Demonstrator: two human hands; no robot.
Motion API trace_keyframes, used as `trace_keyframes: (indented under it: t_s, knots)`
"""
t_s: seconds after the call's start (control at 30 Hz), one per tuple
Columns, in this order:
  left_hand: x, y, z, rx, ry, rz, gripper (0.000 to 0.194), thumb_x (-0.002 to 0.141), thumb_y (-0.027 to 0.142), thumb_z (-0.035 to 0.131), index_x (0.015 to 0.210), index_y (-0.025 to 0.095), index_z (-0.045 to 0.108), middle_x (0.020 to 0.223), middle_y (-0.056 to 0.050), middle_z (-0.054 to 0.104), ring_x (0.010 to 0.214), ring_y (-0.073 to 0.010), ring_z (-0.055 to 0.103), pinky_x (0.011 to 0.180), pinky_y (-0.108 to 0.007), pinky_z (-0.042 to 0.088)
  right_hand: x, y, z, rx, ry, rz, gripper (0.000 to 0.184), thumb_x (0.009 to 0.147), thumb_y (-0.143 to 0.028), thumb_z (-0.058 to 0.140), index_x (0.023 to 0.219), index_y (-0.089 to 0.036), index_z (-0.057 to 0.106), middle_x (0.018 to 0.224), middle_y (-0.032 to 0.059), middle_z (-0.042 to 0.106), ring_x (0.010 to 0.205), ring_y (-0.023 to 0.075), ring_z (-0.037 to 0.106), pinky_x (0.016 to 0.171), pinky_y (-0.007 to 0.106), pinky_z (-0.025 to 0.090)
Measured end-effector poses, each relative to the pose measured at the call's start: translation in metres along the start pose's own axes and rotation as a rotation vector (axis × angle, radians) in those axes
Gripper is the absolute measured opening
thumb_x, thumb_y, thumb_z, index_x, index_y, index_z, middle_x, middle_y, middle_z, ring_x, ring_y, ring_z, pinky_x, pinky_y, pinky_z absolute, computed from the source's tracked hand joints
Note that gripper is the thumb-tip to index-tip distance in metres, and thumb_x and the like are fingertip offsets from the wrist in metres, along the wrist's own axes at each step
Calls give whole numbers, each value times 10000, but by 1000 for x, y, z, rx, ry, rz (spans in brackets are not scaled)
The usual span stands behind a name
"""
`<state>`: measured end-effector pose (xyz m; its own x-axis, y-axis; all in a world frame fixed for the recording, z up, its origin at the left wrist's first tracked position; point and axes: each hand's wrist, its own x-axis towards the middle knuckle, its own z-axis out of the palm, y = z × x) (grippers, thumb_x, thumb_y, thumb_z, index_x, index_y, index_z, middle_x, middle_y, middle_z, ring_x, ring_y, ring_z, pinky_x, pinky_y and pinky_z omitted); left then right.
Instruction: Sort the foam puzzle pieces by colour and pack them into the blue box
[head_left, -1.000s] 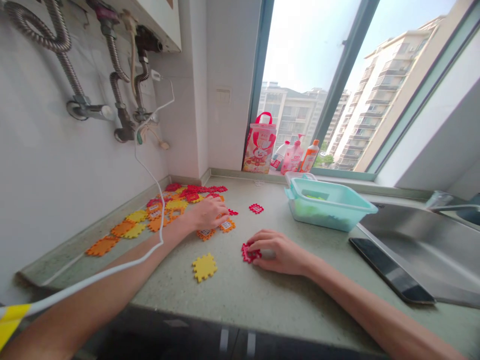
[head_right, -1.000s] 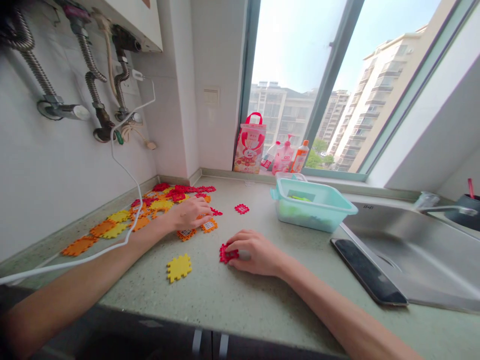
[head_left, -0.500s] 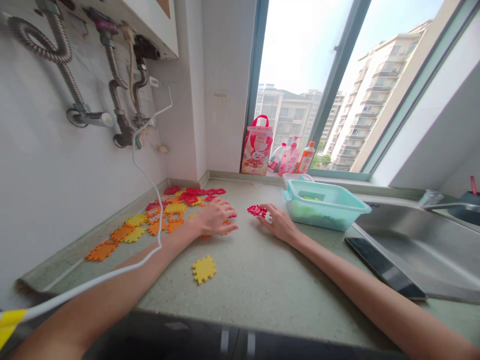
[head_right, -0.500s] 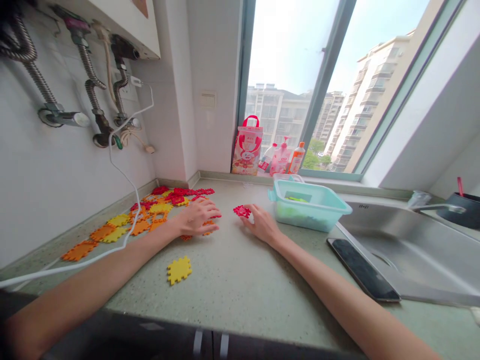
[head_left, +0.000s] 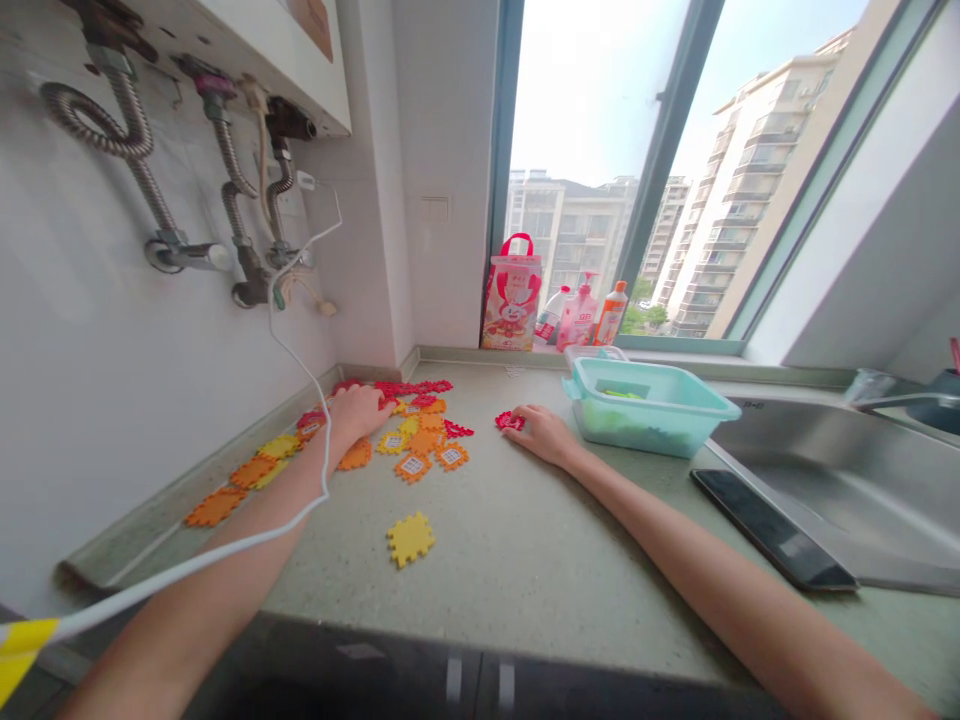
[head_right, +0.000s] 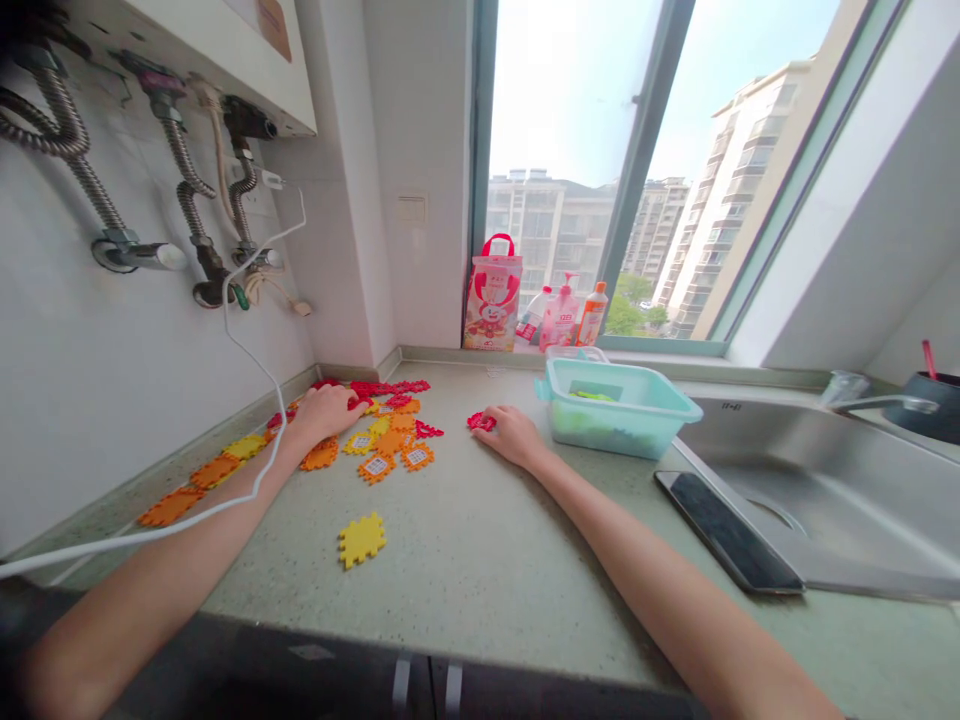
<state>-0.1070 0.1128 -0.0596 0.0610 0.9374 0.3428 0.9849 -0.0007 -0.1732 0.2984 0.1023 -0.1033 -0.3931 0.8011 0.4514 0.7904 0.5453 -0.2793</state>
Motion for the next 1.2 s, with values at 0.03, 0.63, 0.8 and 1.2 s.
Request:
trace_keyframes:
  t_s: [0.03, 0.63, 0.8, 1.2]
  knots:
    - [0, 1, -1, -7, -7, -4, 515, 965, 594, 474, 1061, 223, 818, 1109, -157, 797, 1120, -360, 686, 995, -473, 494, 1, 0, 0, 2, -3, 7, 247, 969, -453, 685, 1066, -228, 719, 1103, 87, 770, 1062, 246, 703, 949, 346, 510]
    - [-21, 50, -33, -407, 260, 409, 467, 973, 610, 609, 1192, 218, 735, 1181, -102, 768, 1138, -292, 673, 1039, -432, 497, -3, -7, -6, -100, 57, 8, 307, 912, -327, 713, 1201, -223, 711, 1159, 101, 776, 1047, 270, 720, 922, 355, 524]
    - [-61, 126, -44, -684, 131, 947, 402, 936, 586, 731, 1130, 234, 759, 1095, -77, 779, 1082, -254, 682, 1029, -397, 505, -2, -2, -3, -99, 79, -71, 222, 917, -292, 727, 1135, -251, 739, 1172, 72, 780, 1085, 256, 719, 974, 361, 519]
    - [-49, 119, -19, -547, 7, 730, 536, 1067, 600, 465, 1429, 253, 655, 1523, -124, 600, 1410, -307, 540, 1203, -484, 376, -5, -2, 2, -40, 231, -216, 238, 911, -283, 759, 1144, -259, 717, 1211, 61, 783, 1087, 268, 723, 997, 434, 490]
